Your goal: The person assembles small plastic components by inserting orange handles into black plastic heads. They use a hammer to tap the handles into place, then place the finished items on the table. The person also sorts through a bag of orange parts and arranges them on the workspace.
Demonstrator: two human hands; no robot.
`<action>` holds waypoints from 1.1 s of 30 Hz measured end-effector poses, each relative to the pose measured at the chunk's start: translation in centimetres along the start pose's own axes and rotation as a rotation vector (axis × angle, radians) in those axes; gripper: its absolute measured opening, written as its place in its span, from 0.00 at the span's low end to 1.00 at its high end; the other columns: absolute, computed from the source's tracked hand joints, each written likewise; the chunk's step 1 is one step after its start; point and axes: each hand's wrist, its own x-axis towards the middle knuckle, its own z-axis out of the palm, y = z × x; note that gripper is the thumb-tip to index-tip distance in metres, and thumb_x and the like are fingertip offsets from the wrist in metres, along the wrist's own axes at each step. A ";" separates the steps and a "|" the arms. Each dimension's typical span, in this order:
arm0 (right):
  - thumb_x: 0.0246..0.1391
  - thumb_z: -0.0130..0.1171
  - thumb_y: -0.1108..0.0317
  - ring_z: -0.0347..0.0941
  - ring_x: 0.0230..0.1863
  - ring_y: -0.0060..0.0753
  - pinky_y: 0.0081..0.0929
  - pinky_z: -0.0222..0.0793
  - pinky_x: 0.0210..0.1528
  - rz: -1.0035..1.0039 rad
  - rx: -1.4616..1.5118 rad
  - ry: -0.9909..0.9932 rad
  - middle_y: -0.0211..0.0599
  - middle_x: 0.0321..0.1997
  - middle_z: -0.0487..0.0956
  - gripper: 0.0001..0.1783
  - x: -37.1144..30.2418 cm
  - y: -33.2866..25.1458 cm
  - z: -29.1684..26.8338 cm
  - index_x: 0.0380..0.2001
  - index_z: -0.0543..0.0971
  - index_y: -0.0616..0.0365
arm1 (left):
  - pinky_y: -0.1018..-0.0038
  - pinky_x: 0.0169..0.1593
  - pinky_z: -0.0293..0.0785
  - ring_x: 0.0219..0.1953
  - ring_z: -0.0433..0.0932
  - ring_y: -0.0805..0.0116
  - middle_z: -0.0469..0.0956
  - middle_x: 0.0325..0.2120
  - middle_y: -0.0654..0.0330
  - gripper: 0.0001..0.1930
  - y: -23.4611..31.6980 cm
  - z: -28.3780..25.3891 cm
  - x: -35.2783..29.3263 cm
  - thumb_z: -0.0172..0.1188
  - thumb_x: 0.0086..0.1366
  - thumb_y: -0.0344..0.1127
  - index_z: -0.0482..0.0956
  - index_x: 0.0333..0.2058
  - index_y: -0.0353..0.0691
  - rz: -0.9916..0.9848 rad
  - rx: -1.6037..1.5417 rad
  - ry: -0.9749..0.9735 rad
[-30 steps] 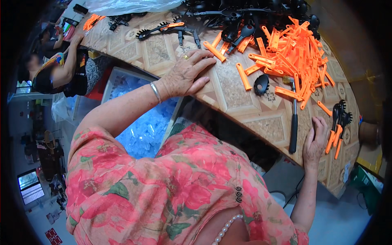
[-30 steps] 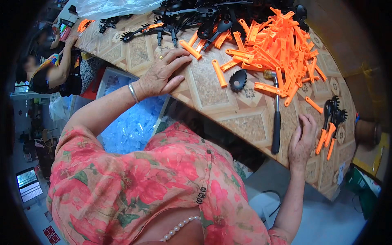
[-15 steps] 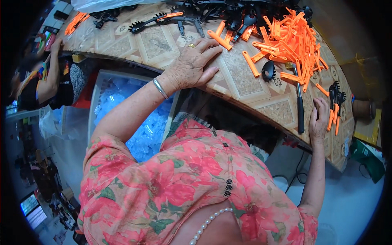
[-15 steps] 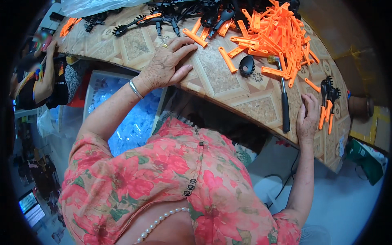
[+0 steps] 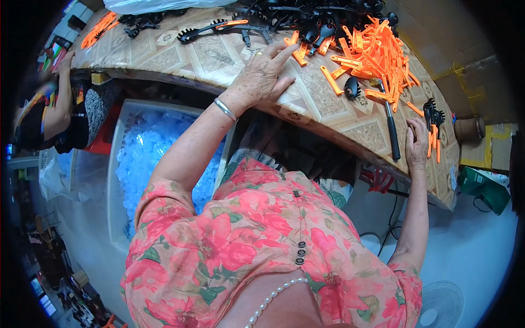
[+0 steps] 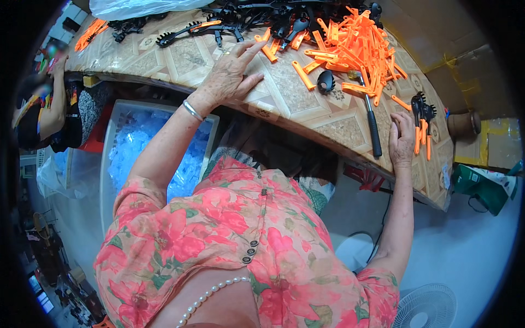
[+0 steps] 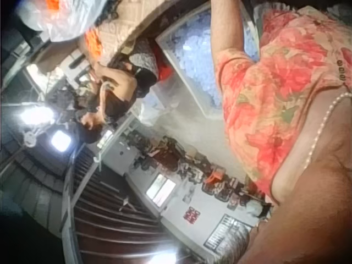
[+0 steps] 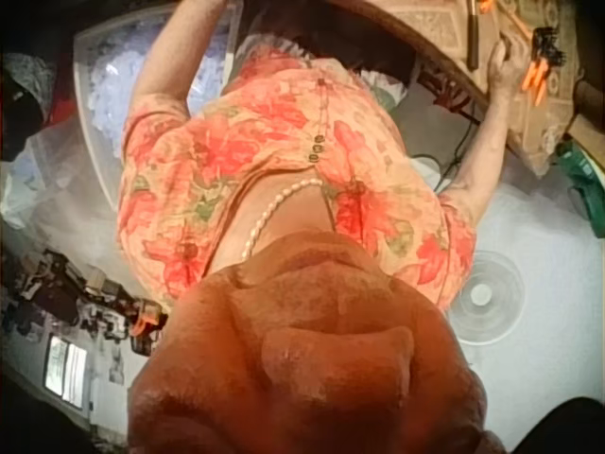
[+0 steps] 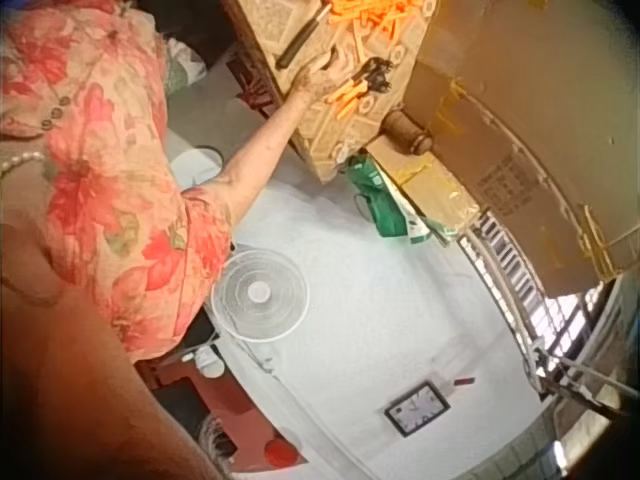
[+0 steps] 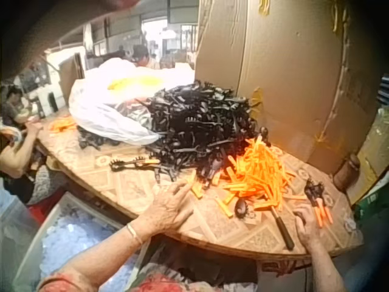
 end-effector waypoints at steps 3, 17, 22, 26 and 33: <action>0.57 0.55 0.70 0.69 0.54 0.46 0.36 0.63 0.59 -0.016 0.024 -0.002 0.44 0.50 0.74 0.13 0.1 -0.3 0.2 0.45 0.77 0.58 | 0.58 0.55 0.70 0.52 0.73 0.47 0.69 0.52 0.47 0.31 -0.7 0.9 -0.1 0.62 0.61 0.47 0.66 0.62 0.46 -0.017 0.064 0.012; 0.54 0.59 0.72 0.73 0.50 0.46 0.37 0.67 0.53 0.040 -0.045 0.132 0.44 0.45 0.78 0.08 -0.7 -1.4 0.0 0.38 0.78 0.62 | 0.59 0.43 0.74 0.41 0.76 0.48 0.75 0.37 0.50 0.11 -0.6 2.2 1.8 0.61 0.57 0.35 0.76 0.39 0.42 -0.154 0.134 0.225; 0.55 0.60 0.71 0.74 0.49 0.42 0.36 0.68 0.54 0.176 0.095 0.311 0.41 0.45 0.79 0.09 -0.1 -3.8 0.4 0.39 0.79 0.61 | 0.63 0.41 0.74 0.37 0.77 0.53 0.75 0.35 0.54 0.10 -0.4 1.6 1.4 0.65 0.54 0.31 0.80 0.36 0.42 -0.121 0.151 0.344; 0.51 0.65 0.67 0.73 0.50 0.40 0.38 0.67 0.54 0.022 0.030 0.259 0.37 0.46 0.78 0.13 1.6 -11.9 0.9 0.40 0.81 0.55 | 0.66 0.42 0.75 0.39 0.77 0.56 0.76 0.37 0.54 0.11 -0.2 1.6 1.7 0.67 0.53 0.32 0.80 0.37 0.41 -0.155 0.123 0.331; 0.47 0.66 0.65 0.71 0.50 0.42 0.41 0.65 0.53 0.198 -0.175 0.205 0.34 0.46 0.77 0.19 1.7 -12.7 2.3 0.45 0.79 0.52 | 0.66 0.44 0.74 0.42 0.77 0.57 0.77 0.39 0.55 0.12 0.3 1.0 1.7 0.67 0.53 0.29 0.79 0.37 0.39 -0.143 0.157 0.388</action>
